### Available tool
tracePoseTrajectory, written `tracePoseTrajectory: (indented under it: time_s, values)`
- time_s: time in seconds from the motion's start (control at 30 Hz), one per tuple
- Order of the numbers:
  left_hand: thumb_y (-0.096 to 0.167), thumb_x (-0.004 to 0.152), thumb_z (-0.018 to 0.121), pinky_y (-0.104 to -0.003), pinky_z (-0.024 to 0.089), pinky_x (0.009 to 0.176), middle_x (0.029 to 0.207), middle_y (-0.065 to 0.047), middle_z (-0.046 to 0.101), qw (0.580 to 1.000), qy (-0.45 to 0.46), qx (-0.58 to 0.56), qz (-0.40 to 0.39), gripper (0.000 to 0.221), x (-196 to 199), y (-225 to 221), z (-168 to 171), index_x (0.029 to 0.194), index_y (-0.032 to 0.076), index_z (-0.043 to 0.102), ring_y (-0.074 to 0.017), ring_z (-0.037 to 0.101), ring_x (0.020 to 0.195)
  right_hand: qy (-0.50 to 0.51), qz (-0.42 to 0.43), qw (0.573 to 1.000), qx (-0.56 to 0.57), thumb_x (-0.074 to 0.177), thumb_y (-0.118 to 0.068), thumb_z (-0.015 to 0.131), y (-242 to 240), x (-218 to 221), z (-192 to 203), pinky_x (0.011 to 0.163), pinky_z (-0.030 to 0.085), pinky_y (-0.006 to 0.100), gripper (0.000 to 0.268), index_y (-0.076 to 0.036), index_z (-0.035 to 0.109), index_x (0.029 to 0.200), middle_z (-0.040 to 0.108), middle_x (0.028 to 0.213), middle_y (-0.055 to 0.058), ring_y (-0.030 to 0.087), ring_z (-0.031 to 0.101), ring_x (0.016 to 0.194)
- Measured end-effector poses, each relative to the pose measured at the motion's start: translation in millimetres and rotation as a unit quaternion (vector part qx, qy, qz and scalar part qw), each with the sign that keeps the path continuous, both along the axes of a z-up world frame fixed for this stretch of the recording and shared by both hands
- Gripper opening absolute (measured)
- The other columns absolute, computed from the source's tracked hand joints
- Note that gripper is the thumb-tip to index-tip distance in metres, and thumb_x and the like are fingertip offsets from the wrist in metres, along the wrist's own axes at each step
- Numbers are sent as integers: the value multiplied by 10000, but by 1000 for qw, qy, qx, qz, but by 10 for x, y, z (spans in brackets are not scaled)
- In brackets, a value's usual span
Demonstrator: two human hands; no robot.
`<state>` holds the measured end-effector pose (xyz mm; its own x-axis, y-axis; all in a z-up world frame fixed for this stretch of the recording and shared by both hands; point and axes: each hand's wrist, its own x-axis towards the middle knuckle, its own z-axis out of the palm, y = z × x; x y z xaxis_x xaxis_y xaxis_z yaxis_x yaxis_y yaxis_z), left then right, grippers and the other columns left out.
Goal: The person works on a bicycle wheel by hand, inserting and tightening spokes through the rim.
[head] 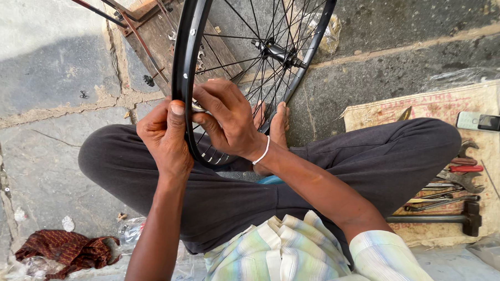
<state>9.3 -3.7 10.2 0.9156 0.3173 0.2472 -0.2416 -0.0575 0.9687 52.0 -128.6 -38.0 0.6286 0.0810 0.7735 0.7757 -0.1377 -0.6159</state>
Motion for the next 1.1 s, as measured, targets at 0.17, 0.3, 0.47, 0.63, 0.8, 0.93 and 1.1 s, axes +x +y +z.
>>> tracePoseTrajectory:
  time_s: [0.17,0.3,0.47,0.63,0.8,0.93,1.1]
  values:
    - [553,1046,541,-225,513,643,802,36,683,998,-47,37,20,502,346,41,367,895,92,670,-47,645,697,104,-17,992,66,1041,-269,691,4,46,33,874,629,313,280,-42,615,1185,681,1222,160,214,723,1026]
    - [441,1071,625,-278,443,566,701,-5,612,997,25,71,-25,455,467,133,295,835,53,660,-85,540,594,58,-112,991,39,1029,-248,736,-189,95,80,1013,581,373,375,-3,582,1267,659,1252,171,294,686,1158]
    - [392,1074,671,-200,329,571,665,7,536,996,-11,71,46,463,71,60,-94,804,17,642,-44,439,576,76,-32,996,-35,950,-210,805,-315,53,134,1079,522,429,343,-37,670,1213,722,1195,108,278,694,1176]
    - [294,1041,685,-232,459,799,959,-19,639,999,-20,-10,40,319,-30,3,-160,1067,-21,644,-86,573,872,100,101,988,-61,928,-213,841,-281,112,263,1038,522,427,315,-72,718,1181,735,1135,54,261,700,1118]
    - [257,1157,648,-222,448,787,990,-48,638,997,-63,43,18,331,-7,45,-110,1086,-62,698,-93,561,872,58,119,988,-81,934,-216,821,-236,130,296,1061,476,451,489,-22,607,1328,693,1263,122,298,659,1148]
    - [301,1099,623,-223,456,696,916,-26,665,1000,-17,-5,14,360,-25,54,-158,1034,-46,689,-71,568,797,51,102,986,-119,885,-214,861,-247,141,271,1052,473,457,634,4,544,1389,669,1217,123,318,652,1113]
    - [303,1120,634,-205,425,693,914,-21,621,1000,-16,-8,1,377,-19,123,-191,1019,-56,685,-50,524,769,42,124,970,-204,857,-204,784,-223,296,390,970,515,442,481,-16,608,1264,691,1144,135,296,678,1047]
